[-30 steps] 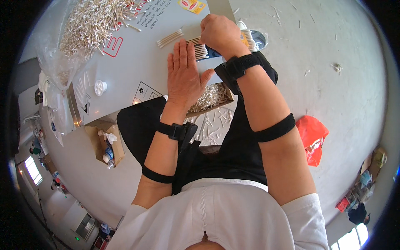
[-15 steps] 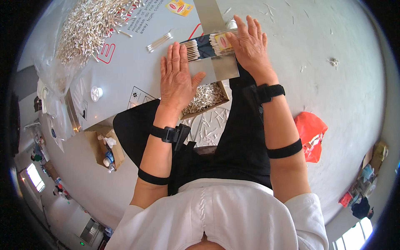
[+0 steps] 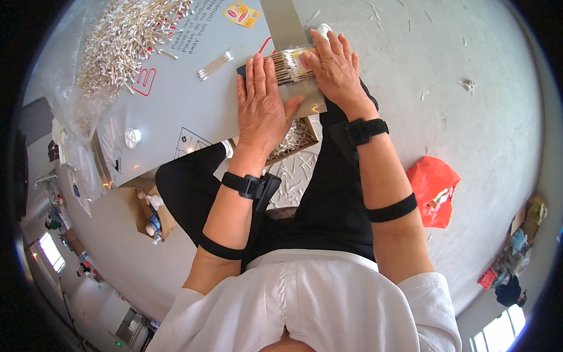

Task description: The recorder is manually picking up small white rods and organizing them into a clear plastic holder before packaging them.

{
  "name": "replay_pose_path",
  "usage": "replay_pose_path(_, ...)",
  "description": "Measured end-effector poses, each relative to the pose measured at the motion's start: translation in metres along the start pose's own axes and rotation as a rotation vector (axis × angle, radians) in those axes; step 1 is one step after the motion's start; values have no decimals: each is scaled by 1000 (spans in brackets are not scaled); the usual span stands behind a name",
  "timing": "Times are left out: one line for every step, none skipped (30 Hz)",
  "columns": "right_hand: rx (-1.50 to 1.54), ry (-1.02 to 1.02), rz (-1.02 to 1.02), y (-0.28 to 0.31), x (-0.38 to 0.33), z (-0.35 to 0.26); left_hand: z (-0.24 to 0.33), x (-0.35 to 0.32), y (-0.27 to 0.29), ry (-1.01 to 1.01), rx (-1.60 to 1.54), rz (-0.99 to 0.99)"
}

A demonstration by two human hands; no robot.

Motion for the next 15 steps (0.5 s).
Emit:
replay_pose_path(9, -14, -5, 0, 0, -1, 2, 1, 0, 18, -2, -1)
replay_pose_path(9, -16, -9, -1, 1, -2, 4, 2, 1, 37, -3, -3)
replay_pose_path(25, -11, -2, -1, 1, -3, 5, 2, 0, 37, -5, -6)
replay_pose_path(42, -6, 4, -2, 0, -3, 7, 2, -1, 39, -9, 6)
replay_pose_path(42, -8, 2, -3, 0, -4, 9, 2, -1, 41, -13, 19)
replay_pose_path(40, -3, 12, -3, 0, -4, 12, 1, -2, 41, -14, 19)
replay_pose_path(38, 3, 21, -3, 0, -3, 16, 1, -3, 32, -23, 13)
replay_pose_path(37, 3, 22, -3, 0, -4, 18, 0, -3, 23, -31, 8)
replay_pose_path(32, -1, 20, -3, 0, -3, 20, 0, -3, 23, -31, 10)
replay_pose_path(27, -5, 18, -3, 0, -3, 21, 1, -3, 28, -22, 7)
replay_pose_path(27, -3, 20, -4, 0, -3, 22, 1, -3, 32, -13, 4)
replay_pose_path(35, 3, 23, -5, 0, -3, 23, 2, -3, 32, -12, 4)
replay_pose_path(43, 9, 26, -6, -1, -3, 25, 3, -3, 44, -19, 10)
replay_pose_path(44, 10, 27, -6, -1, -2, 25, 4, -3, 55, -25, 16)
replay_pose_path(25, 15, 41, -5, 0, -2, 25, 4, -3, 51, -26, 17)
Point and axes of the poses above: each hand's wrist, its own x-axis towards the middle knuckle, its own y-axis out of the back of the hand, z = x × y, the point moved 1 cm from there along x, towards the middle knuckle, and after that the axes turned 13 degrees about x, right-handed, at the moved point
